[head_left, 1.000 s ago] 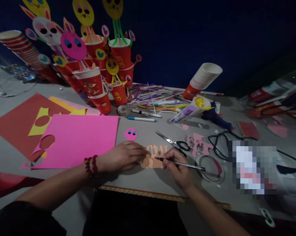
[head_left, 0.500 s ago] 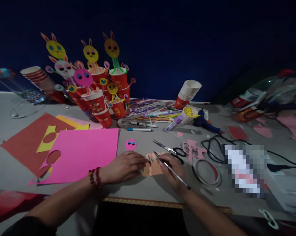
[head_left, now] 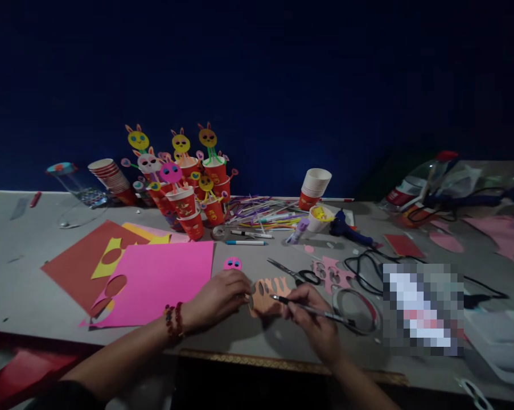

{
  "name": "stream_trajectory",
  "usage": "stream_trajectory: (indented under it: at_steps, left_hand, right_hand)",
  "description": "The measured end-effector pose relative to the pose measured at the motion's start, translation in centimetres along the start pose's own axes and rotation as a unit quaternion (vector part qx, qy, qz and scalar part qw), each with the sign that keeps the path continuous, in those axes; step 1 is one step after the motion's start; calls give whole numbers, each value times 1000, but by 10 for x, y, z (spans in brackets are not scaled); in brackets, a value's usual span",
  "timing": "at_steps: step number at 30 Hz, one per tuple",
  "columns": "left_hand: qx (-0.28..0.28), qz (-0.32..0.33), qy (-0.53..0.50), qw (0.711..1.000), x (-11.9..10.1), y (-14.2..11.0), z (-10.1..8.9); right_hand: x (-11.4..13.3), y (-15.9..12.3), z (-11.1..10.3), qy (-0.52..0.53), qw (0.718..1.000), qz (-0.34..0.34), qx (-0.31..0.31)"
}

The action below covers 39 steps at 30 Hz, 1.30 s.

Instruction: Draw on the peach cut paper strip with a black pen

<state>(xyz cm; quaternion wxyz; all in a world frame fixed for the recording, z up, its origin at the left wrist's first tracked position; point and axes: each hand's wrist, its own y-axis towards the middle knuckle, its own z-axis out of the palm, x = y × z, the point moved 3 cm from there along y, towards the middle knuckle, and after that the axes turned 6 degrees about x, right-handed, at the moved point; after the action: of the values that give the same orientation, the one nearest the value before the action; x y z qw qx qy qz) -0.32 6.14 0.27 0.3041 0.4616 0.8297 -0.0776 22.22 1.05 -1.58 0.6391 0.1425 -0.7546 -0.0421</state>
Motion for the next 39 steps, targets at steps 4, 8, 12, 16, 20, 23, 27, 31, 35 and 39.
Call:
stream_trajectory:
  at_steps: [4, 8, 12, 16, 20, 23, 27, 31, 35, 39]
  left_hand:
    - [27, -30, -6, 999, -19, 2, -2]
    - [61, -64, 21, 996, -32, 5, 1]
    - [106, -89, 50, 989, -40, 10, 7]
    - [142, -125, 76, 979, -45, 10, 17]
    - [113, -143, -41, 982, -52, 1, 20]
    - [75, -130, -198, 969, -58, -6, 22]
    - [17, -147, -238, 960, -58, -10, 33]
    - [-65, -165, -218, 960, -56, -7, 40]
    - [-95, -169, -192, 962, -59, -2, 45]
    - [-109, -170, -197, 959, -64, -1, 51]
  right_hand:
    - [24, -11, 15, 15, 999, -27, 37]
    - [27, -15, 25, 28, 998, -41, 37]
    - [23, -19, 27, 17, 999, -34, 39]
    - [19, -24, 30, 19, 998, -9, 53]
    - [9, -29, 32, 122, 990, 51, 42]
    - [1, -33, 36, 204, 974, 91, 40]
    - [-1, -37, 49, 302, 949, 91, 15]
    - [-5, -39, 63, 338, 938, 75, -32]
    - [-13, -40, 70, 328, 941, 51, -70]
    - [-13, -38, 67, 309, 947, 34, -86]
